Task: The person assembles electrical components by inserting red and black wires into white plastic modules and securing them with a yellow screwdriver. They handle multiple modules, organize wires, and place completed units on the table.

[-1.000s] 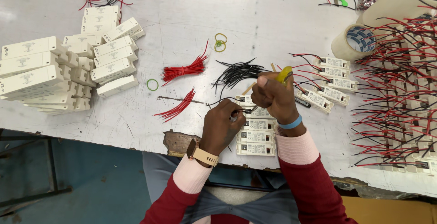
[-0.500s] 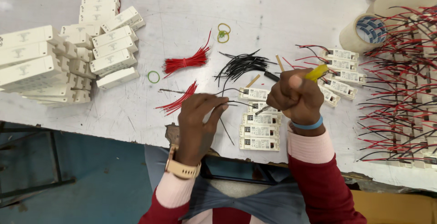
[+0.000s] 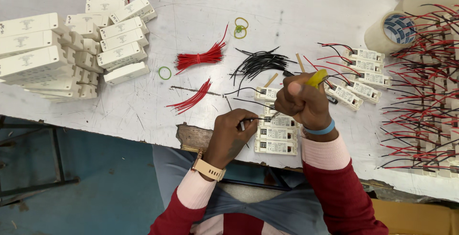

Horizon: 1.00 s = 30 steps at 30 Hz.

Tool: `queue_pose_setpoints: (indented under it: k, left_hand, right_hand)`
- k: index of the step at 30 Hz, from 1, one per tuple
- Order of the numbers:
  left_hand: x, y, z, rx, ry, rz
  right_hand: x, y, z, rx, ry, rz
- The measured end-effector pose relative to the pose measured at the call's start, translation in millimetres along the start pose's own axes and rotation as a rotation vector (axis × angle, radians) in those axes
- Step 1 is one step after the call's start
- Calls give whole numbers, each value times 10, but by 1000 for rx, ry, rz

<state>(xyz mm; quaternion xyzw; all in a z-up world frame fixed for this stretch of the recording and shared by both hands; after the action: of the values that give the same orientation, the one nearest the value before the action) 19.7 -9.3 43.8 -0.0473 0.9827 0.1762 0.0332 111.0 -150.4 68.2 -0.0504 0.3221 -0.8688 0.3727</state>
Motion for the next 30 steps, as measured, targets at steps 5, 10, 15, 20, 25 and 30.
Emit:
queue_pose_setpoints:
  k: [5,10,15,20,25,30]
  left_hand:
    - [-6,-46,74,10,40,13]
    - [-47,-64,14,-28,-1,21]
    - [-77,-87,-18,-44,30,57]
    - [-130,-195,-68,-124,-34,132]
    - [-208,-249,-52,-180,-105,177]
    - [-249,-210,1,-116,-84,256]
  right_hand:
    - [5,-5,-10,-8,-13,19]
    - [20,-37,-36,7,-21,51]
    - [60,-101,-21,18,20,75]
    - [113,-110,-14,114,43,34]
    - [89,-52,-30,21,41,59]
    - [94,-17,-91,14,-1,84]
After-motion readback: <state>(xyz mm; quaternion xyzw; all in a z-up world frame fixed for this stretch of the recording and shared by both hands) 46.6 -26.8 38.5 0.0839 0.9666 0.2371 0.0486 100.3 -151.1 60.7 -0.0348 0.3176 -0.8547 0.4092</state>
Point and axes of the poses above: each hand's wrist, its own x-axis away from the middle knuckle, its own y-axis out of the back of the hand, z = x × y, the point moved 9 cm from there along -x, towards the middle knuckle, and after that the axes turned 2 degrees about -y, right-handed, at the moved point
